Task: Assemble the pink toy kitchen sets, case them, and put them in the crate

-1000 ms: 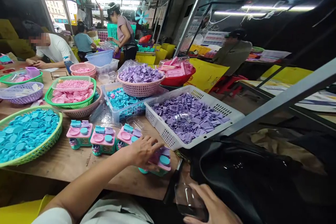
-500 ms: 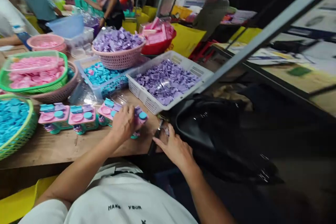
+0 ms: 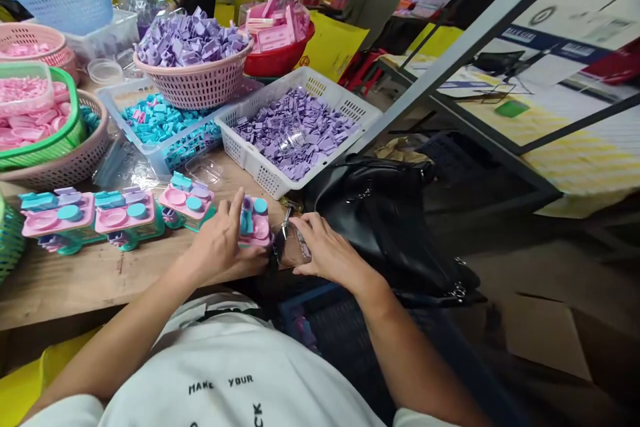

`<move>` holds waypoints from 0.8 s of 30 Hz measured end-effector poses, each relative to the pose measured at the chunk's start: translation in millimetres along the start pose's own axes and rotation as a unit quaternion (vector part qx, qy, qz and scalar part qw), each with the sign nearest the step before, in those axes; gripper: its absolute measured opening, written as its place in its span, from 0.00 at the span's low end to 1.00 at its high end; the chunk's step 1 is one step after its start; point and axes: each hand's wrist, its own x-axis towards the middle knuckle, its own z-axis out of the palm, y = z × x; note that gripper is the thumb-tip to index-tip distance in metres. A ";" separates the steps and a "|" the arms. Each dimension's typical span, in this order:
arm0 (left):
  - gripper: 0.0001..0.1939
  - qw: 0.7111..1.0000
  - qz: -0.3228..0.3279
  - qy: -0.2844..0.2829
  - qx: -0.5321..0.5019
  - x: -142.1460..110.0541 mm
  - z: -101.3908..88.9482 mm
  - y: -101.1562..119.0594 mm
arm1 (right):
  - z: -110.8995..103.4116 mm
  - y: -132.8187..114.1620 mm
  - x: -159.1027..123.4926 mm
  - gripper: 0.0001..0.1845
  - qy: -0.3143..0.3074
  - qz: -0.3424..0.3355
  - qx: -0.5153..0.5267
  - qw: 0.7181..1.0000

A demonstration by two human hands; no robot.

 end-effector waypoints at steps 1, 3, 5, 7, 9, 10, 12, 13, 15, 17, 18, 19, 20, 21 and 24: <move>0.59 0.999 0.005 -0.002 -0.047 -3.1 5.3 -4.1 | 3.3 2.7 0.7 0.52 0.015 -0.013 0.023 1.000; 0.64 0.992 0.018 0.005 -0.128 -5.7 17.9 -14.5 | 7.4 8.6 -2.7 0.51 0.021 -0.022 0.080 0.996; 0.68 0.981 0.036 0.011 -0.190 -3.5 31.3 -26.2 | 3.7 13.6 -12.3 0.49 0.002 0.001 0.131 0.991; 0.71 0.969 0.046 0.000 -0.243 1.6 43.7 -36.0 | -10.5 13.9 -24.1 0.47 -0.003 0.022 0.168 0.986; 0.71 0.954 0.047 -0.022 -0.296 7.4 53.8 -41.6 | -31.9 5.7 -30.6 0.49 0.033 0.006 0.197 0.980; 0.71 0.945 0.047 -0.029 -0.322 10.1 58.0 -42.6 | -43.0 -2.0 -29.7 0.51 0.061 -0.013 0.202 0.977; 0.71 0.931 0.049 -0.023 -0.362 14.2 65.1 -42.0 | -60.4 -22.8 -18.4 0.54 0.107 -0.047 0.184 0.976; 0.70 0.926 0.050 -0.009 -0.374 15.6 68.0 -40.8 | -65.4 -34.2 -8.6 0.54 0.117 -0.059 0.163 0.978; 0.68 0.923 0.047 0.026 -0.382 17.2 72.7 -37.7 | -67.8 -54.5 14.5 0.53 0.113 -0.070 0.112 0.985; 0.65 0.922 0.044 0.051 -0.382 17.6 75.3 -34.7 | -63.1 -68.1 35.2 0.52 0.089 -0.077 0.067 0.991; 0.63 0.922 0.044 0.058 -0.381 17.6 75.7 -33.4 | -59.9 -72.1 42.7 0.52 0.075 -0.081 0.048 0.993; 0.62 0.921 0.046 0.060 -0.382 17.6 75.6 -32.2 | -57.0 -74.5 47.9 0.52 0.060 -0.081 0.031 0.994; 0.61 0.920 0.047 0.062 -0.383 17.5 75.1 -31.2 | -54.8 -75.7 51.2 0.53 0.045 -0.079 0.018 0.996; 0.59 0.919 0.046 0.062 -0.386 17.4 74.2 -30.3 | -53.6 -76.1 52.9 0.53 0.030 -0.074 0.008 0.997; 0.53 0.916 0.036 0.063 -0.395 17.0 71.2 -27.7 | -54.5 -75.0 53.8 0.53 -0.003 -0.052 0.003 0.999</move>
